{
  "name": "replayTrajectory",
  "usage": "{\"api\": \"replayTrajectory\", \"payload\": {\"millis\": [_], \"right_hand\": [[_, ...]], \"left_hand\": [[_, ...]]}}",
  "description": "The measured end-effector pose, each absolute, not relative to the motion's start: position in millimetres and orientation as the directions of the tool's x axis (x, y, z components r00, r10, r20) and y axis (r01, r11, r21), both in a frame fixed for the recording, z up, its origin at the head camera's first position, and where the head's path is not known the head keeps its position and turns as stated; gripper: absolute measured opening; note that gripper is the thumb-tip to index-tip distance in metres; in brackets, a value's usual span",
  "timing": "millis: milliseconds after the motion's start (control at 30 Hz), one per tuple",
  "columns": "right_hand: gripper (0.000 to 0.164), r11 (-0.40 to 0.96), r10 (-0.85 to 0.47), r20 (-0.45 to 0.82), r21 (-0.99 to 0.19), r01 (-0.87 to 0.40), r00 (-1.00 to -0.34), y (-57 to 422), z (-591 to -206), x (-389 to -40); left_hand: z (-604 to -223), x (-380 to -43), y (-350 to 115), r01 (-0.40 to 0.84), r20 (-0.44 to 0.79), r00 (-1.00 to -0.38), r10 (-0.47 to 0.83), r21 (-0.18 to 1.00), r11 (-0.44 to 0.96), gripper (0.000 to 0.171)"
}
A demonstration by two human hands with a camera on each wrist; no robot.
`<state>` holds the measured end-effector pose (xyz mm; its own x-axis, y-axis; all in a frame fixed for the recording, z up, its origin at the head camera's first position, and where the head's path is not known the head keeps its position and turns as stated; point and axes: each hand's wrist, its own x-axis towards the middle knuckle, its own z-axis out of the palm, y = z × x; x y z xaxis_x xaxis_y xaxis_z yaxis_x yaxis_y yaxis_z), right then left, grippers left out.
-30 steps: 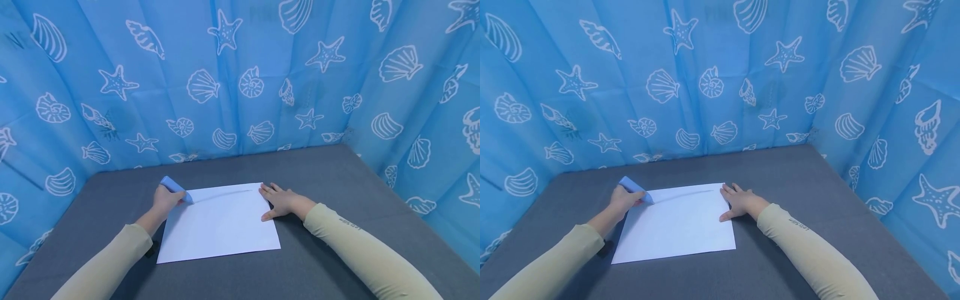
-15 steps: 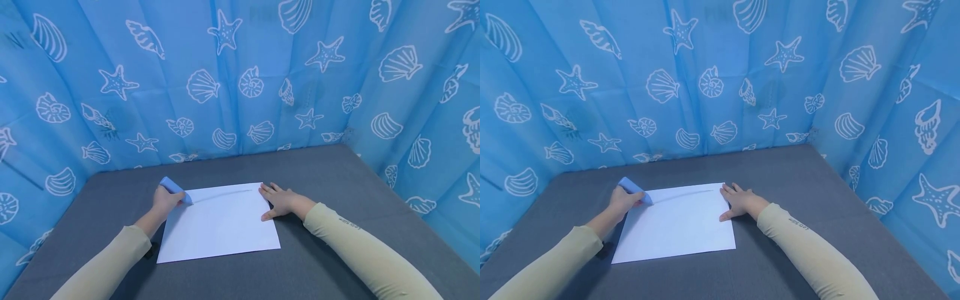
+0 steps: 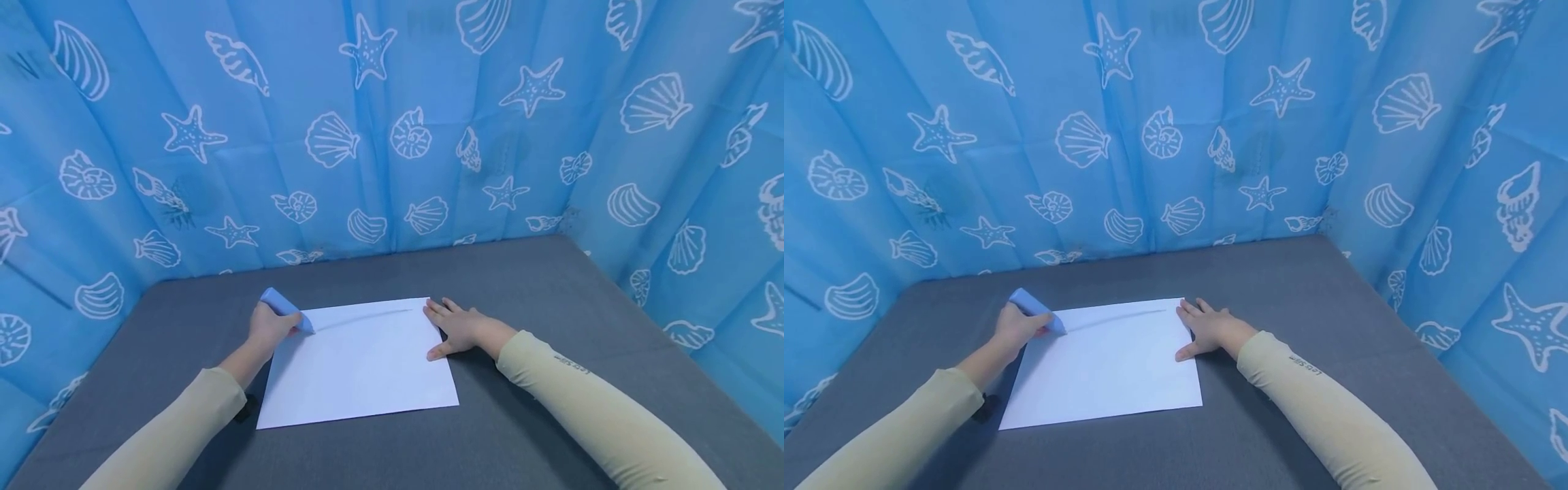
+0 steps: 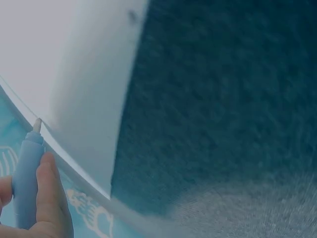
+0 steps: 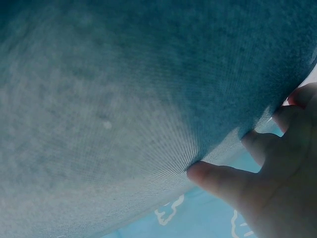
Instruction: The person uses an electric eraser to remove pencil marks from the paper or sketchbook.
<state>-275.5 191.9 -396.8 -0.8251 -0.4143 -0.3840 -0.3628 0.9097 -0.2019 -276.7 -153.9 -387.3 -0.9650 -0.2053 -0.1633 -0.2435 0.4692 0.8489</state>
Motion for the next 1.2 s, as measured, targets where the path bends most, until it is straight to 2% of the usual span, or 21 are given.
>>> {"api": "replayTrajectory", "payload": {"millis": [533, 1200], "right_hand": [[0.102, 0.909, -0.416, -0.377, -0.193, -0.369, -0.828, 192.3, -393.6, -274.0], [0.103, 0.907, -0.42, -0.379, -0.202, -0.369, -0.824, 192.5, -394.9, -274.0]], "left_hand": [[-386.8, -277.8, -154.1, -0.24, -0.155, -0.965, -0.212, 0.851, 0.467, 0.066], [-386.2, -278.0, -152.6, -0.236, -0.153, -0.968, -0.2, 0.829, 0.507, 0.061]]}}
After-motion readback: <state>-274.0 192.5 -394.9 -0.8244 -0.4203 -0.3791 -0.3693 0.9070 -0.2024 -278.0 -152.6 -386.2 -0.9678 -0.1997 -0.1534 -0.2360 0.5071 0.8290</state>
